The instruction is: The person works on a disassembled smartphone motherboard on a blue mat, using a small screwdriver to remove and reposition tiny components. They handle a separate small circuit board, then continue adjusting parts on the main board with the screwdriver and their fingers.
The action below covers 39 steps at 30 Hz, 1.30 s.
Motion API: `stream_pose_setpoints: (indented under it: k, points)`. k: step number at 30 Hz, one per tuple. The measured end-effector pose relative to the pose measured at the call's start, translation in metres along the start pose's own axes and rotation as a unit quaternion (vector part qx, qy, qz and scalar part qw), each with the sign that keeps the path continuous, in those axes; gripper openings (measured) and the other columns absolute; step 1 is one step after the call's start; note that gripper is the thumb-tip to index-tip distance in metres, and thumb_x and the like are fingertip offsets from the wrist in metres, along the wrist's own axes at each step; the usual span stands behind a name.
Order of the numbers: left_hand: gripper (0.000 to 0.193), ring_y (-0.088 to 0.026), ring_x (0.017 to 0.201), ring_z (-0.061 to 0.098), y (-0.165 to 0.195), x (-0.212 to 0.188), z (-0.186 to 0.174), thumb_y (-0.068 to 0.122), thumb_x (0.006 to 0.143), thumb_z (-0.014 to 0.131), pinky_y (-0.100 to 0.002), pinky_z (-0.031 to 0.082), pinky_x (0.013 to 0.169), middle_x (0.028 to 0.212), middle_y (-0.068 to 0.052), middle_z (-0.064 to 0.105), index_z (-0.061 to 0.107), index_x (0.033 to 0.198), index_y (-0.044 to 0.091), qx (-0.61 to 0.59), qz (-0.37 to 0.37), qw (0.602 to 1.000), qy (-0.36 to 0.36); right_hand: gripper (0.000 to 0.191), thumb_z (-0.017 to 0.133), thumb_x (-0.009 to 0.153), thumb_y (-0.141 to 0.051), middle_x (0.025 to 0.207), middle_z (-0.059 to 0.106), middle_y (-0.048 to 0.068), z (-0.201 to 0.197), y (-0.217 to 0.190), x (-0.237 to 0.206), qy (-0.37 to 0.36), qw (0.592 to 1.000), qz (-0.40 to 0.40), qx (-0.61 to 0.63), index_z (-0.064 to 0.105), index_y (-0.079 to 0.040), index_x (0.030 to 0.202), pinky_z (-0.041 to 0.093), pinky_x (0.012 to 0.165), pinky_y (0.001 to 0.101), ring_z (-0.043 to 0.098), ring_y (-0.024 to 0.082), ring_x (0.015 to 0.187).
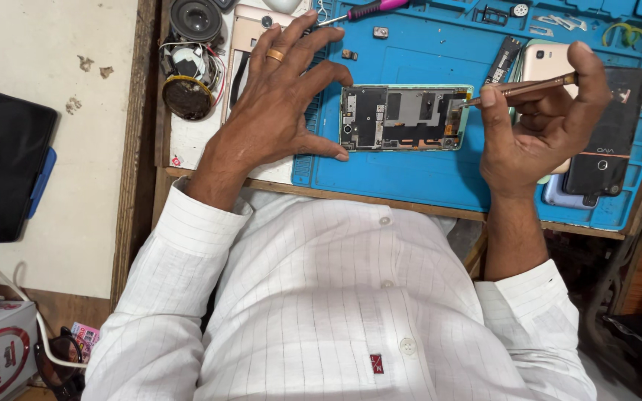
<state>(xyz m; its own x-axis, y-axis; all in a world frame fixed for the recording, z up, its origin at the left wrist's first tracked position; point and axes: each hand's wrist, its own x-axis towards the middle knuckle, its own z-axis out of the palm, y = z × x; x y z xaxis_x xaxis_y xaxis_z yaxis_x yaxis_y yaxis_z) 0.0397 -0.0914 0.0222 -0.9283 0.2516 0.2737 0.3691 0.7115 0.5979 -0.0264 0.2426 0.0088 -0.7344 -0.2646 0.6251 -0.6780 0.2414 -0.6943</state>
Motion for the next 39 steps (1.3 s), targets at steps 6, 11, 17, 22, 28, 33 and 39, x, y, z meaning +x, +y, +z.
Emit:
stream_pose_setpoints:
  k: [6,11,17,22,28,33,39]
  points:
    - [0.090,-0.036,0.153,0.021,-0.001,0.000,0.003,0.058,0.041,0.101,-0.064,0.009,0.128,0.160,-0.007,0.042,0.072,0.120,0.025,0.002,0.006,1.000,0.015,0.067,0.077,0.111,-0.003,0.131,0.062,0.015,0.000,-0.004,0.003,-0.006,0.999,-0.018,-0.026,0.030,-0.016,0.157,0.072,0.082,0.0295,0.080,0.024,0.101]
    - [0.091,-0.037,0.153,0.020,-0.001,0.000,0.002,0.059,0.041,0.100,-0.064,0.008,0.127,0.160,-0.008,0.042,0.072,0.120,0.024,0.002,0.001,1.000,0.011,0.066,0.078,0.113,-0.002,0.128,0.064,0.014,0.001,-0.004,0.004,-0.003,0.999,-0.024,-0.021,0.031,-0.016,0.157,0.070,0.083,0.0302,0.078,0.024,0.099]
    - [0.088,-0.037,0.154,0.020,0.004,-0.001,-0.003,0.060,0.043,0.098,-0.064,0.007,0.127,0.161,-0.009,0.043,0.075,0.118,0.020,0.010,-0.008,1.000,-0.007,0.060,0.075,0.115,0.000,0.105,0.073,0.015,0.001,-0.007,0.004,-0.025,1.000,0.010,0.011,0.033,-0.015,0.156,0.068,0.082,0.0307,0.079,0.024,0.094]
    - [0.086,-0.038,0.154,0.020,0.007,-0.001,-0.005,0.063,0.046,0.096,-0.063,0.007,0.127,0.159,-0.012,0.046,0.077,0.117,0.017,0.009,-0.009,1.000,-0.009,0.053,0.073,0.116,-0.001,0.099,0.078,0.014,0.004,-0.010,0.007,-0.076,0.996,0.041,-0.003,0.037,-0.011,0.155,0.066,0.084,0.0283,0.080,0.021,0.092]
    - [0.089,-0.038,0.154,0.020,0.008,0.000,-0.005,0.064,0.043,0.096,-0.062,0.007,0.127,0.156,-0.012,0.049,0.078,0.115,0.016,0.013,-0.013,1.000,-0.014,0.049,0.071,0.116,-0.003,0.101,0.080,0.013,0.009,-0.016,0.012,-0.114,0.992,0.014,-0.044,0.039,-0.010,0.152,0.067,0.091,0.0283,0.081,0.020,0.100]
    - [0.089,-0.038,0.153,0.020,0.008,0.001,-0.004,0.065,0.042,0.096,-0.063,0.006,0.126,0.155,-0.012,0.049,0.078,0.114,0.016,0.016,-0.014,1.000,-0.013,0.049,0.071,0.116,-0.001,0.102,0.080,0.014,0.011,-0.017,0.011,-0.114,0.993,0.015,-0.029,0.039,-0.011,0.152,0.067,0.093,0.0289,0.081,0.021,0.101]
    - [0.088,-0.039,0.154,0.020,0.007,0.000,-0.008,0.061,0.046,0.097,-0.063,0.006,0.126,0.158,-0.013,0.046,0.077,0.118,0.016,0.013,-0.011,1.000,-0.021,0.051,0.071,0.115,0.000,0.095,0.078,0.013,0.017,-0.019,0.011,-0.122,0.992,0.008,-0.016,0.040,-0.011,0.155,0.068,0.088,0.0302,0.080,0.020,0.097]
